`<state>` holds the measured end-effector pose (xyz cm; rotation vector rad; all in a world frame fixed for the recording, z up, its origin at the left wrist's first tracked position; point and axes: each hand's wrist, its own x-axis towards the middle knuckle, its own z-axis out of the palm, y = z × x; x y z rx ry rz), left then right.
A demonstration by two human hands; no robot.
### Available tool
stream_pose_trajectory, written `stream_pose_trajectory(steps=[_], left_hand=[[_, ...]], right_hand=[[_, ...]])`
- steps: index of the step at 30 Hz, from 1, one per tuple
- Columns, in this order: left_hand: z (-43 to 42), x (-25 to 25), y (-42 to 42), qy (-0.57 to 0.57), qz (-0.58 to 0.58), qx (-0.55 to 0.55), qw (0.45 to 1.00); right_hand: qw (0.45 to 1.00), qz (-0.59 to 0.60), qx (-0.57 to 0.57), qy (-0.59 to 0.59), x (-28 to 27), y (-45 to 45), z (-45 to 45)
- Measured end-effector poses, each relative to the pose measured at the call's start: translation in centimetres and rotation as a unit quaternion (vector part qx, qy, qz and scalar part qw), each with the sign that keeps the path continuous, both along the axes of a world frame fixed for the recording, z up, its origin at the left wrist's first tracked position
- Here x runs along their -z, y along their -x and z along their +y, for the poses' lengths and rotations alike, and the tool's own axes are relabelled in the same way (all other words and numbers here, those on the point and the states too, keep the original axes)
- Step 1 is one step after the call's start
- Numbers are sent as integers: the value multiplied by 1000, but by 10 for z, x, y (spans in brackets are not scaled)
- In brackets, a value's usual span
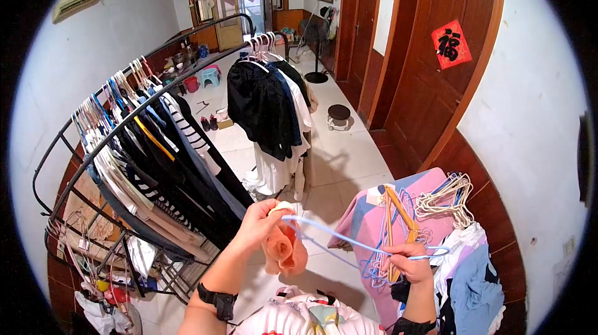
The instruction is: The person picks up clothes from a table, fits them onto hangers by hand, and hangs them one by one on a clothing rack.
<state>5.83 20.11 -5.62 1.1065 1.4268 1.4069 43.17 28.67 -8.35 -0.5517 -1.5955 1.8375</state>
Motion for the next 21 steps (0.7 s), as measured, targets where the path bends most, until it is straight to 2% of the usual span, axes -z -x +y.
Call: stream_pose_trajectory(steps=[1,4,5,7,8,9,12,15,16,17,19,20,21], left_hand=[[1,1,1,2,1,1,1000],[5,10,7,5,130,-30,991],[4,1,2,5,132,-31,991],[0,-22,-14,16,257,-9,966],[3,-13,-13,-27,334,5,942],[4,-13,-16,-27,335,6,942],[4,-20,-33,-124,521,61,842],[11,-13,-32,-147,539,82,825],[13,-12,-31,-113,528,85,838],[16,-12,-28,-110,526,88,839],[24,-13,-19,-122,488,77,861],[25,-24,-19,-107,482,75,866],[27,-34,-18,-115,498,48,858]], right_hand=[[1000,1,1,2,1,0,-1],[994,-100,34,-4,-10,11,-6],[995,-98,34,-4,-9,16,-7],[991,-132,11,-8,0,25,-4],[994,-102,-5,-36,13,30,-2],[994,-101,-4,-36,9,39,-3],[986,-145,1,-83,2,69,0],[985,-158,34,-53,-8,86,16],[992,-103,57,-39,-15,92,19],[992,-105,57,-35,-26,96,20],[924,-181,211,-264,-62,102,12],[923,-184,211,-263,-61,106,10],[831,-143,360,-400,-60,111,9]])
